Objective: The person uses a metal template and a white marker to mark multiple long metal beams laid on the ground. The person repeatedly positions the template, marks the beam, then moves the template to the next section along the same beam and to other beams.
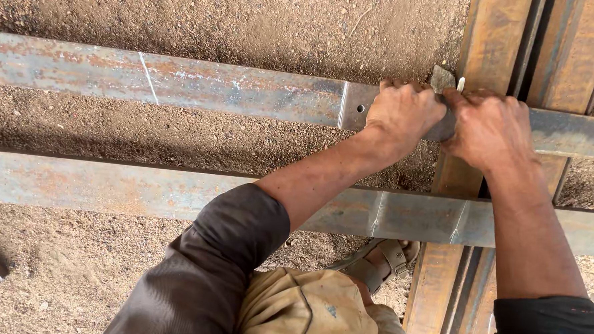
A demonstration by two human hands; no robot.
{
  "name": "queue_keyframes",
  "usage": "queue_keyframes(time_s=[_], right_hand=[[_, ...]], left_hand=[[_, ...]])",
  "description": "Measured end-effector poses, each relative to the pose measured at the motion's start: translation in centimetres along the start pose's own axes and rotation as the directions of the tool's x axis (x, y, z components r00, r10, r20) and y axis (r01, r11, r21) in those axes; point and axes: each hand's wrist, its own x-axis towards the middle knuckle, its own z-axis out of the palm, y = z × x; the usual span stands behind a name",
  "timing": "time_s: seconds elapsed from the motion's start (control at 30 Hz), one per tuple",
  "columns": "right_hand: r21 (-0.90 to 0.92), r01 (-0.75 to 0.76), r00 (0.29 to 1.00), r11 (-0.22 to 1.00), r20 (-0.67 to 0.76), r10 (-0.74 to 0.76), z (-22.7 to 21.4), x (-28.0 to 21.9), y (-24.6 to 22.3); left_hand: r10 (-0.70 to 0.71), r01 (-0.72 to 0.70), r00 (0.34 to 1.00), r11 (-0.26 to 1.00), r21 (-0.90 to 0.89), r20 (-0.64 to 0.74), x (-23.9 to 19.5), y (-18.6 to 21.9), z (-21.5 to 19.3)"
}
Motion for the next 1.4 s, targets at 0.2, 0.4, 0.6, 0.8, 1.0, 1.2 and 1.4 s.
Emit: queue_keyframes(time_s=[0.2,0.4,0.6,0.8,1.0,1.2,1.4], right_hand=[[-0.017,-0.008,1.0,1.0,0.022,0.008,0.5,0.0,0.0],[0.025,0.012,0.999,1.0,-0.048,-0.011,1.4,-0.5,0.2],[-0.016,0.001,0.996,1.0,-0.088,-0.002,1.8,-1.6,2.7],[0.117,0.018,0.971,0.993,-0.237,0.01,3.9,-3.0,6.0],[0.145,-0.037,0.979,0.989,-0.191,0.065,6.1,-3.1,6.8],[-0.002,-0.109,0.988,0.994,-0.106,0.108,6.7,-2.6,6.9],[-0.001,-0.13,0.99,0.992,-0.062,0.13,6.7,-2.4,6.5]], left_hand=[[0.025,-0.025,0.999,0.999,0.024,0.029,-0.5,-0.1,-0.8],[0.008,-0.008,0.998,1.0,0.011,0.06,-0.8,-0.2,-1.3],[-0.061,0.062,0.997,0.998,0.02,-0.038,-1.0,0.2,-0.3],[-0.109,0.12,0.98,0.991,0.058,-0.165,-0.9,1.1,1.4],[-0.115,0.119,0.984,0.993,0.022,-0.134,-0.6,0.9,1.5],[-0.042,0.042,0.999,0.99,0.134,0.0,-0.8,0.5,0.0],[-0.006,0.004,1.0,0.995,0.103,0.019,-1.3,0.3,-1.1]])
